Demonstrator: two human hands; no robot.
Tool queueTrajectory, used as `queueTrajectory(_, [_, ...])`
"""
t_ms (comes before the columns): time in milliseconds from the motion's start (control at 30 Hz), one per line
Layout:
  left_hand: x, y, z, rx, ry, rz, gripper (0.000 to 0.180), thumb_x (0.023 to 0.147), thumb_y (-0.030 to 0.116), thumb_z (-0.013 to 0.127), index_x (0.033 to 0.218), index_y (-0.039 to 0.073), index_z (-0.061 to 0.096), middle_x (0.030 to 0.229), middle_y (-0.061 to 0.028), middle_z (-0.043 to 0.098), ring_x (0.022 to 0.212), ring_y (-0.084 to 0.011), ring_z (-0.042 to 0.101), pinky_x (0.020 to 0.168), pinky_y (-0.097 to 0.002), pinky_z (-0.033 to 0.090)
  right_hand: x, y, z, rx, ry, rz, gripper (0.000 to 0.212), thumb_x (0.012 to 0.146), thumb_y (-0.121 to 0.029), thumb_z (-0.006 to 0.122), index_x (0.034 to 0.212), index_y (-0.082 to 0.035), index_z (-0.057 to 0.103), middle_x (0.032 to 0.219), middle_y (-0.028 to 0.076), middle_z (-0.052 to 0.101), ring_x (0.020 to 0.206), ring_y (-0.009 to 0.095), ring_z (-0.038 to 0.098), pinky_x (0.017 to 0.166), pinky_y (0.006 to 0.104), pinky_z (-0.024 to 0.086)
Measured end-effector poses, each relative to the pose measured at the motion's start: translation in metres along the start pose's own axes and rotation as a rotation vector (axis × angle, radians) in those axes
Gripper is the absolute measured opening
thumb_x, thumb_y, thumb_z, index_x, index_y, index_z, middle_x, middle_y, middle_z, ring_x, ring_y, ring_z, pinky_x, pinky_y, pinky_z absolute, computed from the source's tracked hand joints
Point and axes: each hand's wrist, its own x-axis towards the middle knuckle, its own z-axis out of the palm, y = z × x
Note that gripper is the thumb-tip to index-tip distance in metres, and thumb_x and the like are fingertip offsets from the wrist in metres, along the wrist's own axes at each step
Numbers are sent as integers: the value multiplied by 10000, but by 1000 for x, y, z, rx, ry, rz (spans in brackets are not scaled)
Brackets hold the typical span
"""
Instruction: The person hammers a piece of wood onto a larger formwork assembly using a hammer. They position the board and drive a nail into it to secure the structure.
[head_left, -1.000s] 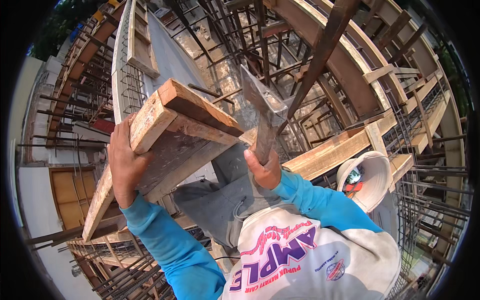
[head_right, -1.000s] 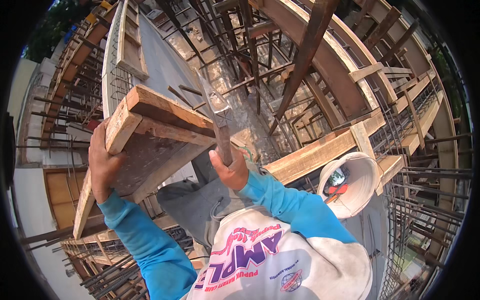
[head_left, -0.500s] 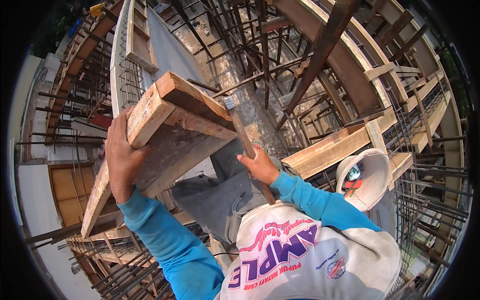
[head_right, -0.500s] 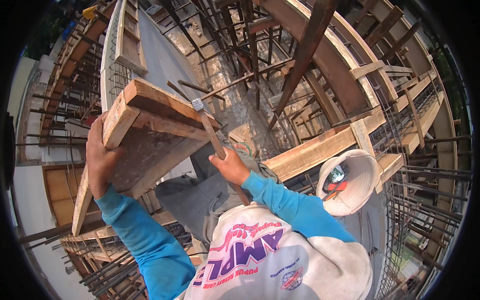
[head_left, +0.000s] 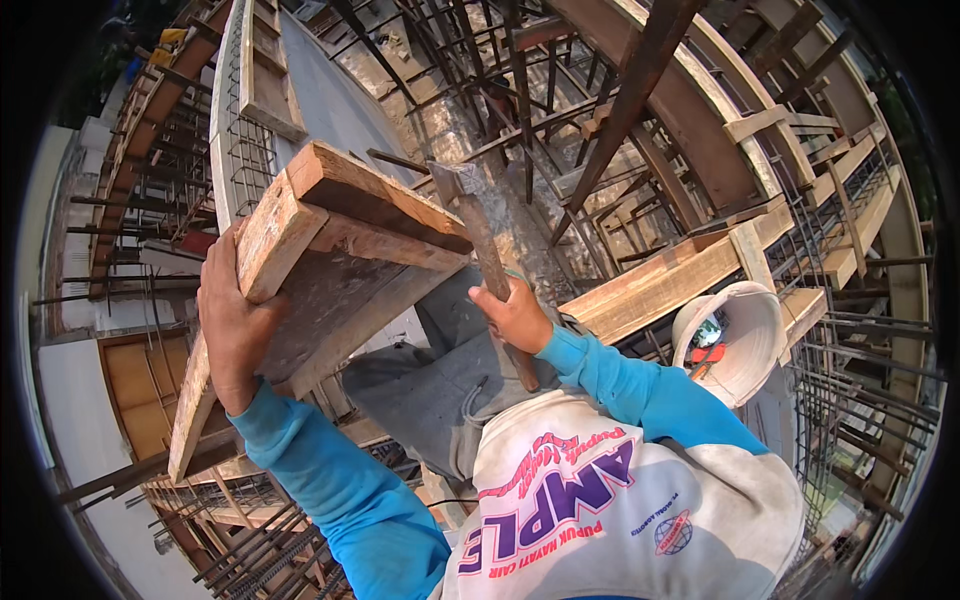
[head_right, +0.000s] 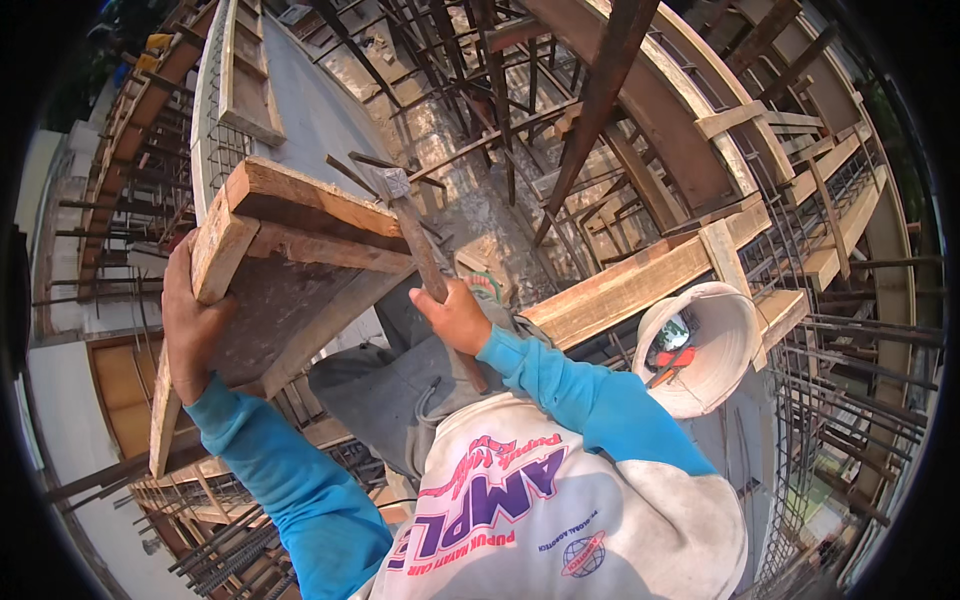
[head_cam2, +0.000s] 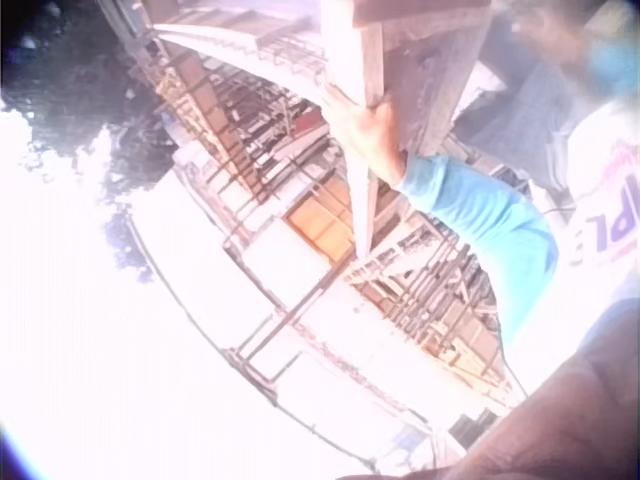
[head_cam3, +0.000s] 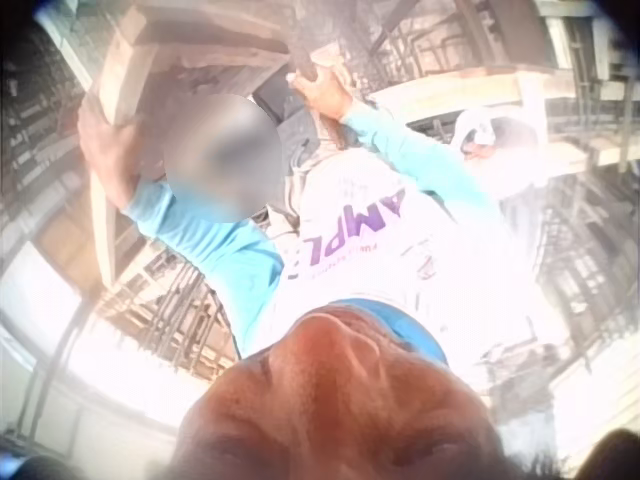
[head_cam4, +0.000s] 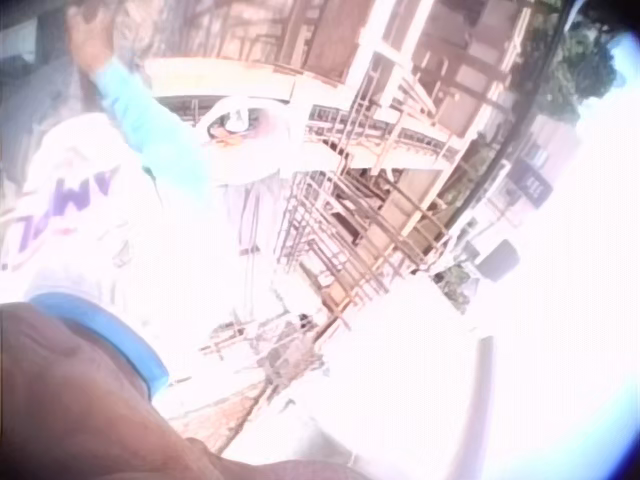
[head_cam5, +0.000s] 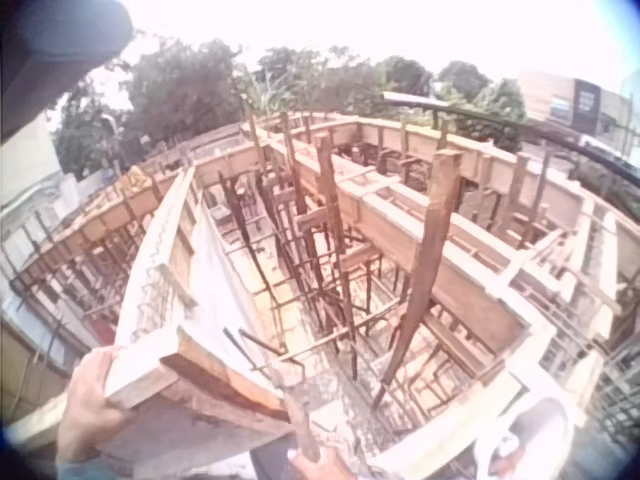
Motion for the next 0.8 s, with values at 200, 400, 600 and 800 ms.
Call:
queueTrajectory(200, [-3, -2, -4, -95, -43, -40, 795, 563, 16, 664, 1344, 55, 522, 1272, -170, 589, 1181, -393, 561, 1019, -448, 437, -1, -41, -1, -163, -153, 155, 221, 969, -230, 647, 910, -43, 544, 668, 1, 510, 589, 91, 481, 526, 293, 401])
queueTrajectory(400, [0, 0, -1, -26, -36, -5, 800, 565, 20, 659, 1351, 52, 513, 1277, -181, 585, 1201, -402, 545, 1042, -445, 427, -11, -64, -1, -120, -3, -331, 220, 968, -220, 610, 909, -10, 584, 674, 26, 529, 605, 131, 469, 582, 331, 421])
queueTrajectory(600, [1, -7, -6, -30, -13, 9, 806, 561, 16, 663, 1352, 54, 514, 1278, -178, 586, 1219, -398, 537, 1056, -439, 419, -2, 20, -28, 47, 22, 619, 155, 948, -199, 639, 916, -61, 573, 594, 20, 482, 482, 99, 440, 464, 279, 389])
queueTrajectory(800, [-3, 3, -4, -71, -51, -47, 807, 563, 10, 668, 1354, 54, 513, 1282, -170, 586, 1216, -392, 541, 1070, -426, 408, -11, -66, -28, 68, -154, 206, 158, 959, -194, 630, 912, -59, 563, 603, 14, 489, 484, 113, 463, 464, 275, 386])
